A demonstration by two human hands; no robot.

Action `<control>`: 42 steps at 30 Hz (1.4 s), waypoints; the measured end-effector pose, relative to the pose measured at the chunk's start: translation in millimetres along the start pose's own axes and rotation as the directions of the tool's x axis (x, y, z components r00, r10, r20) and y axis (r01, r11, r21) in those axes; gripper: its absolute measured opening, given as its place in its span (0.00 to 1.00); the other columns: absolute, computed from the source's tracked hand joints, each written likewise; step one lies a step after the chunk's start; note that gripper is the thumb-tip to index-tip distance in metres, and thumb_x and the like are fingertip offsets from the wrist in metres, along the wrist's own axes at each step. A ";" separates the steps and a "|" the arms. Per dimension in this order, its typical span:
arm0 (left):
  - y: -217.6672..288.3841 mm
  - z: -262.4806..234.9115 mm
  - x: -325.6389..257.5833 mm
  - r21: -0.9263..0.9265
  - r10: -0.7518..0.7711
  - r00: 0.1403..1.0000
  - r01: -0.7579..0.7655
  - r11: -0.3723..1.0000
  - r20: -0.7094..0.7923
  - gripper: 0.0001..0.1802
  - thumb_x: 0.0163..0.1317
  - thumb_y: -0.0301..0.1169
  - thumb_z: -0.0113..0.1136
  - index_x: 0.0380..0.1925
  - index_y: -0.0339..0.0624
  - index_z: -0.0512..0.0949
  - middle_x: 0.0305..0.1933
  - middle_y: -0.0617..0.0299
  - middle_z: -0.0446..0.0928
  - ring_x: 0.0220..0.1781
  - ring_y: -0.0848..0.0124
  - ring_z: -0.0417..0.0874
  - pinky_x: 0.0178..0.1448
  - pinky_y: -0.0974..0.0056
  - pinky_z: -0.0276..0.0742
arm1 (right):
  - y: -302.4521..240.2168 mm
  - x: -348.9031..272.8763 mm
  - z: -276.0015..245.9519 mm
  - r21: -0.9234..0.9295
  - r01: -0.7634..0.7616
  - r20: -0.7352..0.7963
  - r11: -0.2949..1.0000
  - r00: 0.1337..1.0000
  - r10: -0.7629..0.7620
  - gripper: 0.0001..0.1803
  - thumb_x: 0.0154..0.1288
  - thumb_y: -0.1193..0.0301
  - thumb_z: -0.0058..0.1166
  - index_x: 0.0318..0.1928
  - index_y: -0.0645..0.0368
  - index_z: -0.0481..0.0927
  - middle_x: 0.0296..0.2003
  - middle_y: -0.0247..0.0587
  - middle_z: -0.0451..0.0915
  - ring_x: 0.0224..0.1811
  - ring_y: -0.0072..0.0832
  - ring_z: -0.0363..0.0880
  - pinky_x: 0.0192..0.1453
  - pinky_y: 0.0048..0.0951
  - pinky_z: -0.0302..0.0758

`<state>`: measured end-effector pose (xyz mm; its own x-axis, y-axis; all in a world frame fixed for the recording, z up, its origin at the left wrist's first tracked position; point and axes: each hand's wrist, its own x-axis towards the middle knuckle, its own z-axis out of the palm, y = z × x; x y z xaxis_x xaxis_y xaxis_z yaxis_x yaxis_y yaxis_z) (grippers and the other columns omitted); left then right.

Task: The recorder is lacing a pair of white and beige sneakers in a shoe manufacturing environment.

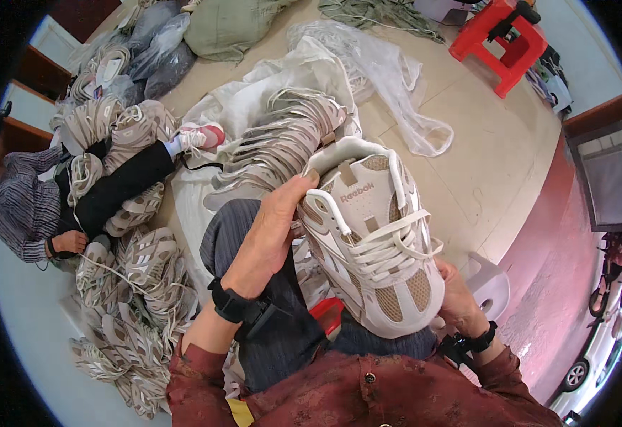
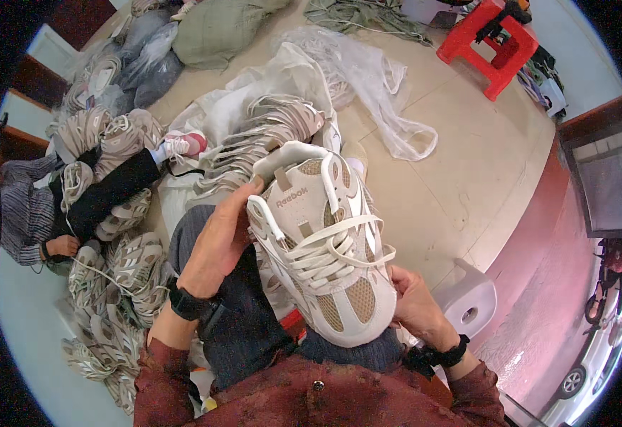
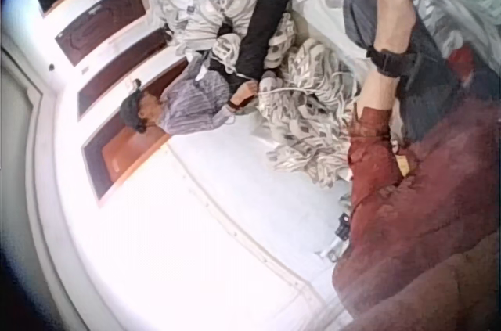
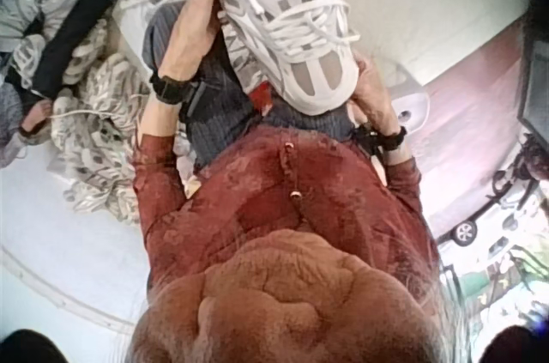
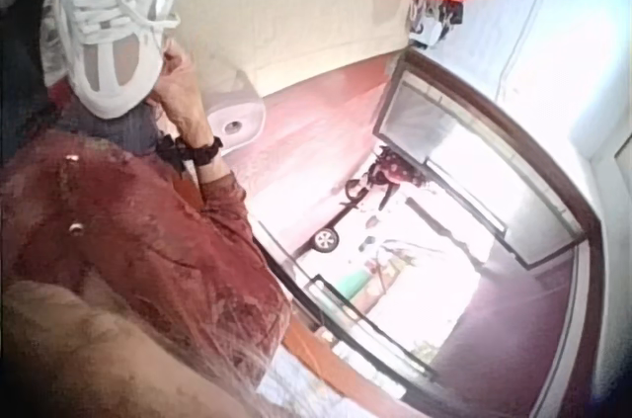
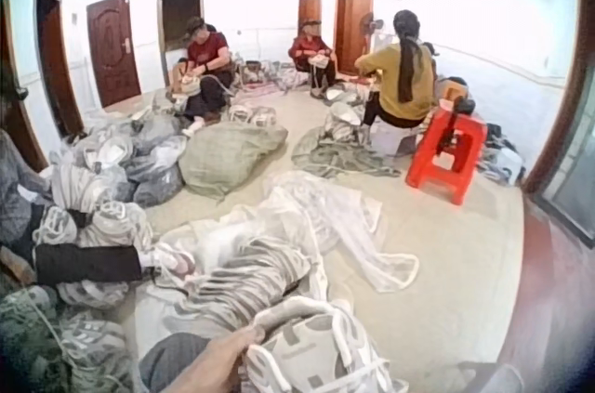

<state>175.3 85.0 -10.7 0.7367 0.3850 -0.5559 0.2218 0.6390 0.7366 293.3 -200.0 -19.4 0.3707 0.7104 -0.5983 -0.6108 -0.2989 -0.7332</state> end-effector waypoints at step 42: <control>3.4 14.5 -22.0 0.865 0.636 0.690 -0.497 0.071 0.345 0.25 0.70 0.37 0.48 0.65 0.43 0.67 0.54 0.44 0.74 0.53 0.54 0.76 0.59 0.60 0.69 | -1.6 1.8 20.7 -0.508 0.323 0.220 0.798 0.945 -0.242 0.12 0.55 0.74 0.63 0.26 0.59 0.70 0.24 0.24 0.68 0.28 0.13 0.62 0.31 0.20 0.63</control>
<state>169.0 69.0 9.6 0.8698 0.4426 0.2182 0.2015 -0.7222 0.6617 280.5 -185.0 -12.6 0.3444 0.8838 -0.3166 -0.0124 -0.3329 -0.9429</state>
